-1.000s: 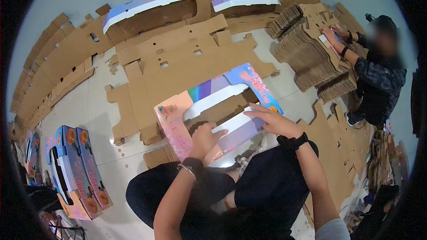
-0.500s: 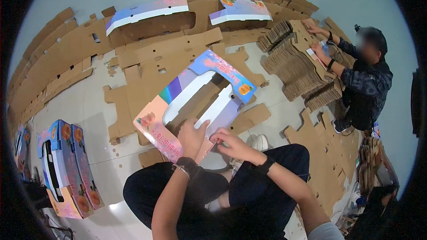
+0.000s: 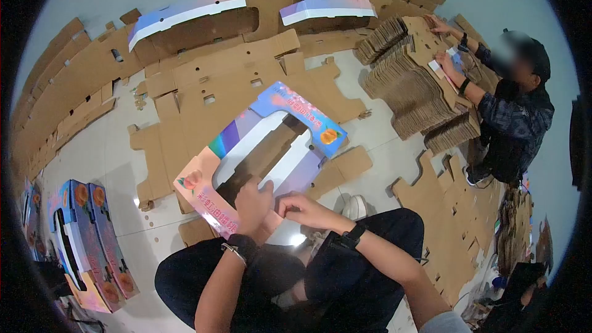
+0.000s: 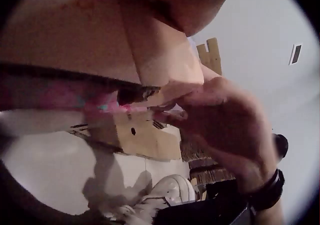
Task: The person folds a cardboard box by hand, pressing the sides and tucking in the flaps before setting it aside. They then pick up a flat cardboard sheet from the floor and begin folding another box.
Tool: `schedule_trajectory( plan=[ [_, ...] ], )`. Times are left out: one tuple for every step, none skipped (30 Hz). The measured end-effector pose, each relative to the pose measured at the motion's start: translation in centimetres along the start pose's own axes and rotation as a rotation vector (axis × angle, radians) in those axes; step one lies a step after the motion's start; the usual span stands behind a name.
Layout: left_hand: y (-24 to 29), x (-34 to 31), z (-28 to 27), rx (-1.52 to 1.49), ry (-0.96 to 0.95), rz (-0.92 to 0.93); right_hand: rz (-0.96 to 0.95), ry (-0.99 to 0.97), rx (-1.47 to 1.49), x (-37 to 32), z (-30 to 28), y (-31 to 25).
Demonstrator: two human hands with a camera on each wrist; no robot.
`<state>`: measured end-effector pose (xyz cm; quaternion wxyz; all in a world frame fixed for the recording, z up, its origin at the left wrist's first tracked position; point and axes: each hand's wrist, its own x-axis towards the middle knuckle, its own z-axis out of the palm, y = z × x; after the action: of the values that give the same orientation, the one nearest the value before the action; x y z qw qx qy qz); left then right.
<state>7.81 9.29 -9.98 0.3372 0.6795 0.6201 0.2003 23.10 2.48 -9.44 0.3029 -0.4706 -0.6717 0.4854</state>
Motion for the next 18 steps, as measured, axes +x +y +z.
schedule_trajectory(
  plan=[
    [-0.1,0.1,0.1,0.005,-0.005,-0.001,0.047,-0.023,0.071,0.1,-0.3,-0.4],
    [-0.2,0.2,0.2,0.007,0.002,0.006,0.095,-0.046,0.14,0.0,-0.4,-0.8],
    [-0.3,0.3,0.3,0.008,0.011,0.014,0.099,-0.043,0.142,-0.2,-0.5,-1.2],
    [0.1,0.2,0.2,0.009,0.006,0.014,0.147,-0.08,0.008,-0.4,-0.7,-1.7],
    [0.7,0.1,-0.1,0.048,-0.021,0.007,0.193,-0.118,-0.128,-0.5,-0.7,-2.1],
    [1.0,0.1,-0.3,0.088,-0.048,0.001,0.193,-0.117,-0.127,-0.6,-0.6,-2.6],
    [0.8,0.2,-0.2,0.089,-0.048,0.002,0.269,-0.204,-0.134,-0.7,-0.5,-3.0],
    [0.3,0.3,-0.1,0.076,-0.034,0.058,0.346,-0.291,-0.141,-0.8,-0.3,-3.6],
    [0.0,0.3,0.0,0.062,-0.02,0.113,0.347,-0.29,-0.14,-0.8,-0.5,-4.3],
    [0.1,0.2,-0.1,0.063,-0.022,0.114,0.475,-0.336,-0.266,-0.6,-0.9,-5.4],
    [0.3,0.2,-0.3,0.043,-0.012,0.111,0.602,-0.38,-0.394,-0.5,-1.1,-6.0],
    [0.6,0.1,-0.5,0.022,-0.001,0.108,0.602,-0.378,-0.396,-0.6,-1.0,-6.1],
    [0.9,-0.1,-0.7,0.02,-0.001,0.11,0.55,-0.264,-0.463,-1.0,-0.9,-6.1],
    [1.2,-0.3,-0.9,-0.006,0.062,0.117,0.496,-0.15,-0.53,-1.3,-0.8,-6.0],
    [1.6,-0.3,-1.0,-0.034,0.132,0.127,0.49,-0.147,-0.539,-1.6,-0.7,-5.2],
    [1.9,-0.2,-1.3,-0.038,0.142,0.13,0.452,-0.042,-0.294,-1.6,-0.6,-3.6],
    [2.0,-0.2,-1.6,-0.063,0.178,0.102,0.411,0.06,-0.045,-1.4,-0.6,-2.6],
    [2.1,-0.3,-1.8,-0.085,0.21,0.072,0.407,0.061,-0.044,-1.3,-0.7,-1.8]
  ],
)
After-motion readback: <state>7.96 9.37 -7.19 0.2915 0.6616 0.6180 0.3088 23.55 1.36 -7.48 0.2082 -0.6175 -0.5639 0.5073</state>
